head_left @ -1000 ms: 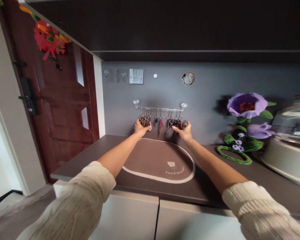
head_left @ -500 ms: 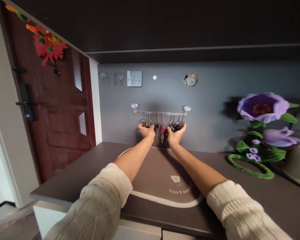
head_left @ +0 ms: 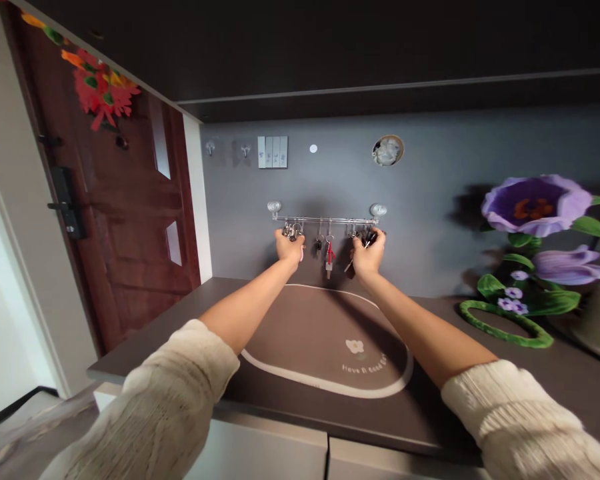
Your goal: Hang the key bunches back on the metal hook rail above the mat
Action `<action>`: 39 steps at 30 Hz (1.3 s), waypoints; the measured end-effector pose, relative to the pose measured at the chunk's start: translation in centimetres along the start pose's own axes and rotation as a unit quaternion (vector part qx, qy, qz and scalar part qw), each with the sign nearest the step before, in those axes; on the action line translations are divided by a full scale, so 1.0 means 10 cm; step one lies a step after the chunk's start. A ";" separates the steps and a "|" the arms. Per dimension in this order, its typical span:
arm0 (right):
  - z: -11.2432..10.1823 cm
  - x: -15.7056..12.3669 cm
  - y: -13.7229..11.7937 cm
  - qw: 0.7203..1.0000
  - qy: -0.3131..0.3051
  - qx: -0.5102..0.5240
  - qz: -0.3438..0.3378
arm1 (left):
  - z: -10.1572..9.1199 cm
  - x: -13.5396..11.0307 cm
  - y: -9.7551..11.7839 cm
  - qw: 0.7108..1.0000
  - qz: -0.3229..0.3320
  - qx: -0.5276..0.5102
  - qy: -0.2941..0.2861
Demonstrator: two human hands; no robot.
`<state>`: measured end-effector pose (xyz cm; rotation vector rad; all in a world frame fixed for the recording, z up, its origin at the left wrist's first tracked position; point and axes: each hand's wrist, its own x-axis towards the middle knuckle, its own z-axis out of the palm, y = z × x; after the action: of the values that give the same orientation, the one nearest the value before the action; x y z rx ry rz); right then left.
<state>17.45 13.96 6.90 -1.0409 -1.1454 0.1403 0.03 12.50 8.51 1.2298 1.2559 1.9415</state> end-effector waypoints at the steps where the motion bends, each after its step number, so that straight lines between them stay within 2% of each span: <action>1: -0.02 0.01 -0.03 1.000 -0.002 0.004 0.002 | -0.02 0.02 0.04 1.000 0.013 0.004 -0.013; 5: -0.10 0.01 -0.16 0.998 -0.003 0.048 0.034 | -0.08 0.08 0.22 0.994 0.080 0.037 -0.067; 7: -0.14 0.02 -0.25 0.995 0.004 0.080 0.059 | -0.11 0.08 0.31 0.990 0.093 0.046 -0.099; 11: -0.18 0.10 -0.49 0.988 0.012 0.132 0.082 | -0.14 0.01 0.40 0.981 0.071 0.057 -0.169; 16: -0.23 0.22 -0.75 0.981 -0.012 0.164 0.106 | -0.26 -0.18 0.33 0.963 0.043 0.106 -0.242; 18: -0.28 0.20 -0.80 0.978 -0.057 0.166 0.110 | -0.35 -0.26 0.27 0.950 0.027 0.126 -0.284; 21: -0.39 0.06 -0.80 0.968 -0.166 0.142 0.126 | -0.50 -0.36 0.16 0.925 0.022 0.171 -0.337; 25: -0.56 -0.24 -0.68 0.938 -0.293 0.099 0.158 | -0.67 -0.45 -0.06 0.897 0.050 0.246 -0.363; 29: -0.69 -0.51 -0.58 0.886 -0.427 0.042 0.174 | -0.78 -0.51 -0.27 0.873 0.074 0.272 -0.398; 34: -0.78 -0.59 -0.53 0.809 -0.576 -0.048 0.110 | -0.88 -0.57 -0.38 0.844 0.017 0.254 -0.471; 36: -0.80 -0.51 -0.48 0.790 -0.603 -0.095 0.056 | -0.91 -0.57 -0.39 0.843 0.014 0.236 -0.482; 37: -0.81 -0.46 -0.45 0.790 -0.598 -0.131 0.029 | -0.92 -0.57 -0.39 0.845 0.011 0.232 -0.482; 39: -0.80 -0.34 -0.33 0.812 -0.544 -0.212 0.001 | -0.93 -0.56 -0.38 0.847 -0.005 0.232 -0.479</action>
<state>20.96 5.33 6.78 -1.3935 -2.2959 0.5543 -5.91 5.72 1.31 2.0426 1.1378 0.7300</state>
